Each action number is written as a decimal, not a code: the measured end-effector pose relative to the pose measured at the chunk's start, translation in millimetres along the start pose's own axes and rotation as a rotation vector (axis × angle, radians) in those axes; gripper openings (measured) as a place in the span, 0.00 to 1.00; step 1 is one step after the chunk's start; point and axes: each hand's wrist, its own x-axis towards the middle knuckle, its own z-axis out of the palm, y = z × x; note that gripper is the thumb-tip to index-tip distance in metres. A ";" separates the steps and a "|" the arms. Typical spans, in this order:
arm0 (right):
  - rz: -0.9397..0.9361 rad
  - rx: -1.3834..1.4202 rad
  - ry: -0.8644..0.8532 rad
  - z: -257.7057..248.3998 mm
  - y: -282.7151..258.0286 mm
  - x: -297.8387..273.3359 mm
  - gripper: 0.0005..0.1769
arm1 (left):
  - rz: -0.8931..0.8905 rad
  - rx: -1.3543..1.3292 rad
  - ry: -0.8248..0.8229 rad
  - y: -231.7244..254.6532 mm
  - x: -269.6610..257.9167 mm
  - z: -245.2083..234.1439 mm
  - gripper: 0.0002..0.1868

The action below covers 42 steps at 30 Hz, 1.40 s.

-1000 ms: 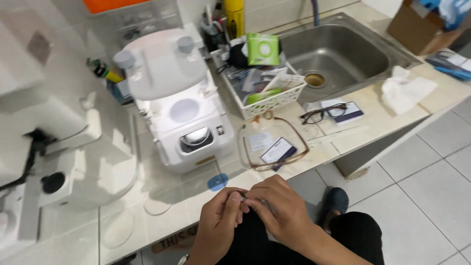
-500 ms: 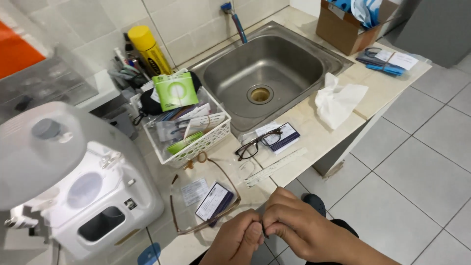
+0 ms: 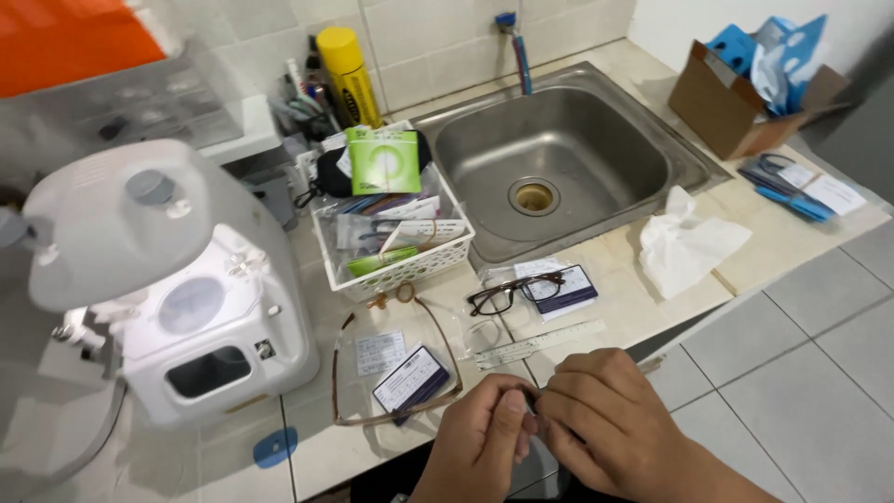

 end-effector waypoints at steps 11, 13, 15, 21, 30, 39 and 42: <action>-0.334 0.118 -0.199 -18.7 18.4 -1.9 0.05 | 0.405 0.370 -0.173 22.1 -26.9 5.5 0.20; -0.240 0.306 -0.235 -24.0 18.7 -1.7 0.06 | 0.477 0.400 -0.169 18.4 -28.6 12.7 0.20; -0.198 0.360 -0.250 -31.4 20.5 -6.5 0.06 | 0.497 0.405 -0.168 18.2 -31.1 22.6 0.19; -0.021 0.499 -0.360 -53.2 38.4 -22.9 0.05 | 0.466 0.273 -0.112 9.8 -24.9 58.1 0.20; -0.056 0.361 -0.275 -81.8 38.1 -26.5 0.05 | 0.059 -0.100 0.025 21.2 -16.9 96.3 0.18; -0.176 0.527 -0.474 -108.9 39.4 1.0 0.10 | 0.282 0.107 -0.038 10.1 -15.6 97.1 0.16; -0.123 0.649 -0.533 -107.8 42.7 5.7 0.11 | 0.343 0.125 -0.086 5.6 -16.5 93.1 0.21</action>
